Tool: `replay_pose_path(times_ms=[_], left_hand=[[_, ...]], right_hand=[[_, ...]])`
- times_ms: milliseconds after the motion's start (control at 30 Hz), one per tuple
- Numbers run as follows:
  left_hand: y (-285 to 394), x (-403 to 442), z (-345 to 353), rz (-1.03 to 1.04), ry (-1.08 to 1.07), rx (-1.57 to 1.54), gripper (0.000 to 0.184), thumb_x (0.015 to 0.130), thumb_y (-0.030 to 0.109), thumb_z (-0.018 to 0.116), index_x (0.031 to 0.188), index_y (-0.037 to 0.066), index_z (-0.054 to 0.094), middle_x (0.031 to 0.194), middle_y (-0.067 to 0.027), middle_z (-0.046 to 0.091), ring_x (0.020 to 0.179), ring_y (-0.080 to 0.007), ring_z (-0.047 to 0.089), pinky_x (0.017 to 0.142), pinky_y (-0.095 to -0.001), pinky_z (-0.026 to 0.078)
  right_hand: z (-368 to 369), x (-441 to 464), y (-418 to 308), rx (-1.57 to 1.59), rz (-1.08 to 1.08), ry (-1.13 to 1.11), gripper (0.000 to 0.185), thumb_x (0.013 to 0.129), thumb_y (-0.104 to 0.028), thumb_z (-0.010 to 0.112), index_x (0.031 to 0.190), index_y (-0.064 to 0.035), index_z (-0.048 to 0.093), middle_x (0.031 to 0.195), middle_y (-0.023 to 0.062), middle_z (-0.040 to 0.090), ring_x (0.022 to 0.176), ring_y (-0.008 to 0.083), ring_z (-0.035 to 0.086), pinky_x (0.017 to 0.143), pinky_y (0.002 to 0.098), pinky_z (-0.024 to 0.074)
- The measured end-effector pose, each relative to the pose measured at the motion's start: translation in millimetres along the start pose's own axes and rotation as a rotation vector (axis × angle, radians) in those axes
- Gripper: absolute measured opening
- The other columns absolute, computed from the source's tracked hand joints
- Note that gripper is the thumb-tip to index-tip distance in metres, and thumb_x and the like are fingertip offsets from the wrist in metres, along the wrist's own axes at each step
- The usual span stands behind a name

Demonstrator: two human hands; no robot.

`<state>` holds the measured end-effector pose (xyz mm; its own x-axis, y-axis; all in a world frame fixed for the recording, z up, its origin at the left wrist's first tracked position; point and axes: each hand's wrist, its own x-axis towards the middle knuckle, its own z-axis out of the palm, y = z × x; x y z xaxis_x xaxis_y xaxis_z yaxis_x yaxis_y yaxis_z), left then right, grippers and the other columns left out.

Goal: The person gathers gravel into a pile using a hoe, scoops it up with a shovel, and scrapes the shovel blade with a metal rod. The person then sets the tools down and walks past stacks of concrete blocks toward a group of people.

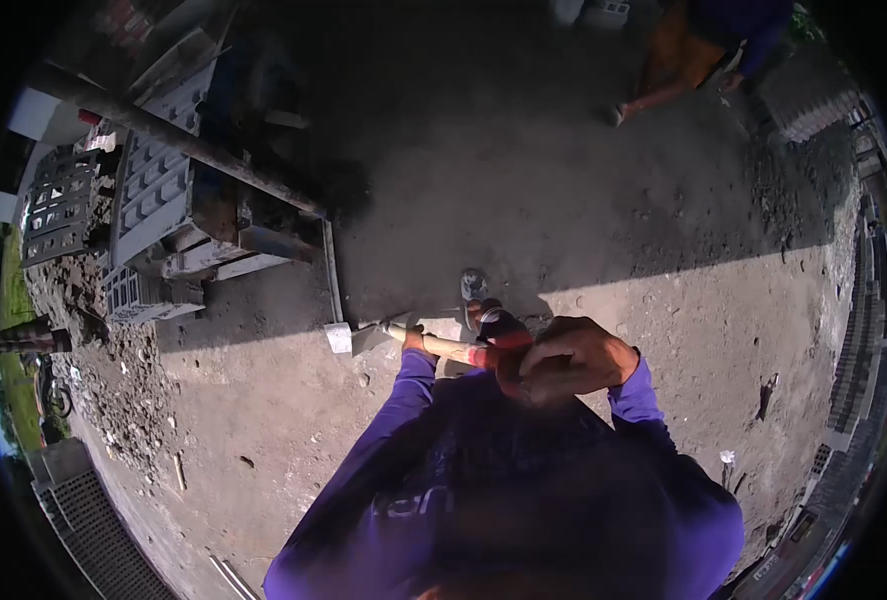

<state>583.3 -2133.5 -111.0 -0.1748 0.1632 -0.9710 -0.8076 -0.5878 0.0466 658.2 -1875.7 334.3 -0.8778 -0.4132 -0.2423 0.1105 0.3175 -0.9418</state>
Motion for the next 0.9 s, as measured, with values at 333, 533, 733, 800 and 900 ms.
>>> replay_pose_path(times_ms=[333, 533, 733, 800, 900], left_hand=[[56.8, -54.5, 315.6, 0.458, -0.211, -0.047, 0.019, 0.076, 0.023, 0.056, 0.079, 0.007, 0.046, 0.06, -0.0086, 0.049, 0.049, -0.0233, 0.05, 0.049, -0.0358, 0.043], [88.6, -55.4, 449.0, 0.437, -0.16, 0.024, 0.024, 0.074, 0.029, 0.056, 0.08, 0.008, 0.046, 0.058, -0.0089, 0.047, 0.048, -0.0239, 0.049, 0.049, -0.0364, 0.044], [148.0, 67.7, 543.1, 0.458, -0.12, 0.232, 0.034, 0.074, 0.035, 0.057, 0.087, 0.005, 0.048, 0.072, -0.0099, 0.054, 0.057, -0.0238, 0.054, 0.051, -0.0368, 0.045], [174.9, 90.7, 591.4, 0.438, 0.004, 0.347, 0.04, 0.075, 0.035, 0.056, 0.093, 0.0, 0.049, 0.077, -0.013, 0.056, 0.063, -0.0268, 0.057, 0.055, -0.039, 0.047], [207.3, 118.6, 645.9, 0.36, 0.179, 0.44, 0.048, 0.076, 0.035, 0.056, 0.1, -0.006, 0.05, 0.083, -0.0167, 0.059, 0.068, -0.0301, 0.06, 0.059, -0.0419, 0.048]], right_hand=[[-165.9, 4.1, 25.4, 0.219, 0.2, 1.038, 0.033, 0.074, -0.022, 0.069, 0.095, 0.0018, 0.057, 0.072, 0.0073, 0.058, 0.068, 0.0136, 0.057, 0.061, 0.0258, 0.0461], [-205.6, 38.5, 64.1, 0.989, 0.248, 0.985, 0.023, 0.077, -0.018, 0.054, 0.087, 0.0029, 0.055, 0.07, 0.0117, 0.059, 0.057, 0.0201, 0.058, 0.057, 0.0316, 0.0494], [-279.1, 152.2, 115.6, 1.258, 0.122, 1.094, 0.018, 0.074, -0.012, 0.055, 0.083, 0.003, 0.053, 0.065, 0.0074, 0.057, 0.053, 0.0175, 0.055, 0.057, 0.0288, 0.0479], [-314.5, 196.1, 143.3, 0.962, 0.175, 1.104, 0.018, 0.073, -0.014, 0.057, 0.08, 0.002, 0.054, 0.063, 0.0058, 0.055, 0.053, 0.0165, 0.054, 0.055, 0.028, 0.0462], [-375.5, 261.1, 189.2, 0.91, 0.26, 1.057, 0.019, 0.073, -0.017, 0.059, 0.078, 0.0004, 0.055, 0.061, 0.0042, 0.052, 0.054, 0.0148, 0.053, 0.053, 0.0261, 0.0434]])
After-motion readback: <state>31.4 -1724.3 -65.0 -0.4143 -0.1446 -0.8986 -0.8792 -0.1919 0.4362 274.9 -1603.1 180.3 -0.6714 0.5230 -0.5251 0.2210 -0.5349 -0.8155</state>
